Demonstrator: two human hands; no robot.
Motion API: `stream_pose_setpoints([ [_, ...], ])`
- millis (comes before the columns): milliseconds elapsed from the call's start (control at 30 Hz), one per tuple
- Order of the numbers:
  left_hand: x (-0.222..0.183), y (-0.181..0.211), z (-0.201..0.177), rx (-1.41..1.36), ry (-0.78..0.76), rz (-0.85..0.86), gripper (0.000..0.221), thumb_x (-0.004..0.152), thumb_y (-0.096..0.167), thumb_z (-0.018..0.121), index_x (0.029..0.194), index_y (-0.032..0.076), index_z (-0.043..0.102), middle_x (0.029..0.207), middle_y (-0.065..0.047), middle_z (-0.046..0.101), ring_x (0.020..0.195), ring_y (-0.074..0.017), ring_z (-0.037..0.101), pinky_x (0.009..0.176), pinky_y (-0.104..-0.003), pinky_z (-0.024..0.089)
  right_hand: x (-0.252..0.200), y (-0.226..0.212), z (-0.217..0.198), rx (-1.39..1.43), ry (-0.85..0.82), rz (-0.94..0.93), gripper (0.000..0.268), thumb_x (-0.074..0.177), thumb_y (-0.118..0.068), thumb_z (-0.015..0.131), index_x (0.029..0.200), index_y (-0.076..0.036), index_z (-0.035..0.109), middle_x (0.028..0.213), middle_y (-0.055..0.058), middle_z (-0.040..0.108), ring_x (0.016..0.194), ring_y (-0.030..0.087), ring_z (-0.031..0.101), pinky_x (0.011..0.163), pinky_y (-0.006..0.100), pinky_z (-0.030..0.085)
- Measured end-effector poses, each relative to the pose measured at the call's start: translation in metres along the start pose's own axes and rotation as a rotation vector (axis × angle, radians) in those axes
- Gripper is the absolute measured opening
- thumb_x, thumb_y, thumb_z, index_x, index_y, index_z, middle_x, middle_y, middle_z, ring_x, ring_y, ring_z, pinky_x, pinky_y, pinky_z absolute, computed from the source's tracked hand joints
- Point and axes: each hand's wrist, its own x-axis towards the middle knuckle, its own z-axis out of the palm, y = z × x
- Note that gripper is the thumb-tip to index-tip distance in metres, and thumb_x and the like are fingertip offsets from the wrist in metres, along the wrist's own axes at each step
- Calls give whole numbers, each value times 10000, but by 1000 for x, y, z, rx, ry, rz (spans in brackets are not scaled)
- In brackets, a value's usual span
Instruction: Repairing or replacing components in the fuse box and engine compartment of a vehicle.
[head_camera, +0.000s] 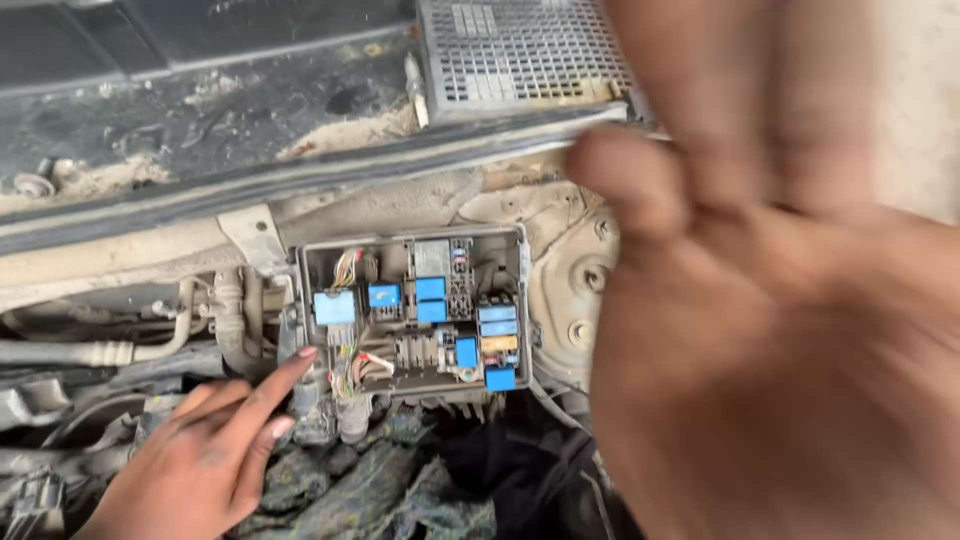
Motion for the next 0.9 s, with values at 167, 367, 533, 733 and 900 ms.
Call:
stream_pose_setpoints([
  [167,-5,-22,23,-111,121,108,713,977,197,586,1654,187,362,882,-85,714,838,-247,650,862,-451,502,-13,109,-62,48,0,-6,770,1084,-719,442,1357,-18,605,1362,128,654,866,252,661,810,407,549],
  [367,-5,-13,15,-84,150,121,729,948,214,615,1631,177,363,788,-60,653,743,-228,620,820,-419,497,-18,130,-66,-1007,-277,147,280,838,-252,864,1024,-78,748,762,12,644,667,166,615,638,317,516],
  [533,-5,-11,9,-107,67,102,725,936,183,618,1587,193,298,689,-39,555,644,-205,587,786,-405,489,-16,127,-64,-990,-415,43,292,808,-237,872,1058,-112,786,814,-6,652,778,175,590,727,339,507],
  [733,-4,-16,17,-66,121,103,720,957,224,621,1627,197,358,809,-65,666,767,-228,635,822,-411,507,-18,130,-66,-964,-440,47,293,851,-243,864,1107,-120,791,829,-21,653,803,172,578,730,331,503],
  [900,-3,-20,21,-32,83,43,714,945,236,590,1614,236,338,909,-89,717,852,-257,687,886,-424,518,-17,125,-67,-973,-473,49,289,879,-274,860,1114,-120,788,840,-31,660,809,154,560,766,340,453],
])
